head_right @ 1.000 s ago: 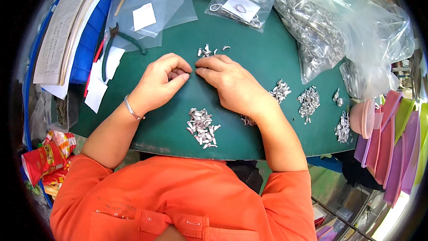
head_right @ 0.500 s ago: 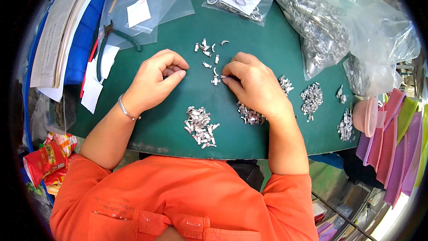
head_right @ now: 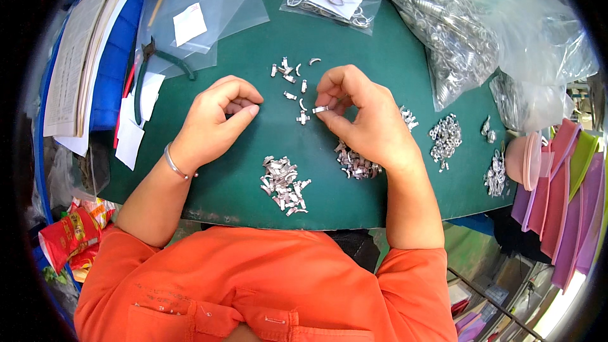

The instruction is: The person sorts small silver metallic components on a green workbench, separating them into piles. They then transfer the sorted components into a small plastic bag and write on a label with a red pencil before placing the label into the bag.

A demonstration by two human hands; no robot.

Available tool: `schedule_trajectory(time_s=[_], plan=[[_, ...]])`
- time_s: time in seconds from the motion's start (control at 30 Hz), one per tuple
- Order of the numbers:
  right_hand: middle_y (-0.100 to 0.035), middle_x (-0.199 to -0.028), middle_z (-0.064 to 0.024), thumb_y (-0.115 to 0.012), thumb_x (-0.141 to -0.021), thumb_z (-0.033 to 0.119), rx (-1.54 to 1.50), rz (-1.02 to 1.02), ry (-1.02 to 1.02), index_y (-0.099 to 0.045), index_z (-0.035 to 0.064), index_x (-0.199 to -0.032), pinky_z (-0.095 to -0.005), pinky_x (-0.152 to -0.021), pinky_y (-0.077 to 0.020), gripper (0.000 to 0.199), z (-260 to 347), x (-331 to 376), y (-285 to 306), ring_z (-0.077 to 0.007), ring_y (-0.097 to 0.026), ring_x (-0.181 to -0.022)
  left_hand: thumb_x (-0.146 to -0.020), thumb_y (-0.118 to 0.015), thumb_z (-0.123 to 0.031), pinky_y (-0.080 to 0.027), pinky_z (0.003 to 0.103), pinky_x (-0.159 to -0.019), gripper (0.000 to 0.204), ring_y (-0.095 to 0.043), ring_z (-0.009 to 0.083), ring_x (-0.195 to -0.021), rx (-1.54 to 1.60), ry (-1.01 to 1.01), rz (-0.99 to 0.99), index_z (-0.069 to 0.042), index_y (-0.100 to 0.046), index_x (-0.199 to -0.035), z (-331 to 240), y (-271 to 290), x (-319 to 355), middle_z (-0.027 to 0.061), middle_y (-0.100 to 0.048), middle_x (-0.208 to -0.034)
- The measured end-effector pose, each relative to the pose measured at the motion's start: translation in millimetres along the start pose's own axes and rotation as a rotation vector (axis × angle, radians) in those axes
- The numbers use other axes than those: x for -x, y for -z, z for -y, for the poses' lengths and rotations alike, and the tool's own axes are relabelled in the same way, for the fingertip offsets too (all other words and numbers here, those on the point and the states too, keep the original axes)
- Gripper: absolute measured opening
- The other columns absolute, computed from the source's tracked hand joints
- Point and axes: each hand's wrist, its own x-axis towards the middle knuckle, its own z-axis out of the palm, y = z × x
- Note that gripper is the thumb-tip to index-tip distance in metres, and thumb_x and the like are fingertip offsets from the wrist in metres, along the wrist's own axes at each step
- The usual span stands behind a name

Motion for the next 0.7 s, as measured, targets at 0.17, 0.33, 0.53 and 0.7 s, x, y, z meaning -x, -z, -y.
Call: schedule_trajectory(time_s=[0.17, 0.33, 0.53, 0.7], plan=[[-0.067, -0.085, -0.0069, -0.068, -0.08, -0.007, -0.028, 0.032, 0.021, -0.062, -0.0007, -0.101, -0.0276, -0.068, -0.0536, 0.022, 1, 2, 6, -0.0143, -0.065, -0.076, -0.086, -0.062, 0.001, -0.052, 0.025, -0.074, 0.01, -0.064, 0.0125, -0.082, 0.001, 0.005, 0.006, 0.003, -0.065, -0.096, 0, 0, -1, 0.0064, -0.06, -0.098], [-0.067, -0.081, -0.0088, -0.066, -0.086, -0.001, 0.048, 0.234, -0.177, -0.068, -0.0024, -0.092, -0.0288, -0.067, -0.0533, 0.006, 12, 12, 52, -0.017, -0.066, -0.072, -0.087, -0.063, 0.001, -0.052, 0.024, -0.075, 0.009, -0.063, 0.0117, -0.082, -0.014, 0.004, -0.003, 0.003, -0.065, -0.096, -1, -1, 0, 0.0058, -0.061, -0.099], [-0.066, -0.082, -0.0108, -0.068, -0.08, -0.001, 0.227, 0.444, -0.021, -0.07, 0.0004, -0.087, -0.0335, -0.07, -0.0506, 0.007, 8, 16, 62, -0.0265, -0.064, -0.079, -0.088, -0.063, 0.001, -0.051, 0.023, -0.076, 0.009, -0.062, 0.0097, -0.085, -0.038, -0.005, 0.0, 0.002, -0.065, -0.096, 1, -1, -1, 0.0048, -0.061, -0.099], [-0.066, -0.082, -0.0104, -0.07, -0.078, 0.002, 0.262, 0.459, -0.043, -0.07, 0.0005, -0.085, -0.034, -0.068, -0.0506, 0.008, 11, 16, 61, -0.0273, -0.064, -0.079, -0.087, -0.063, 0.001, -0.051, 0.023, -0.075, 0.009, -0.062, 0.0101, -0.084, -0.031, 0.017, -0.011, 0.001, -0.065, -0.096, -2, -1, 1, 0.0049, -0.061, -0.097]])
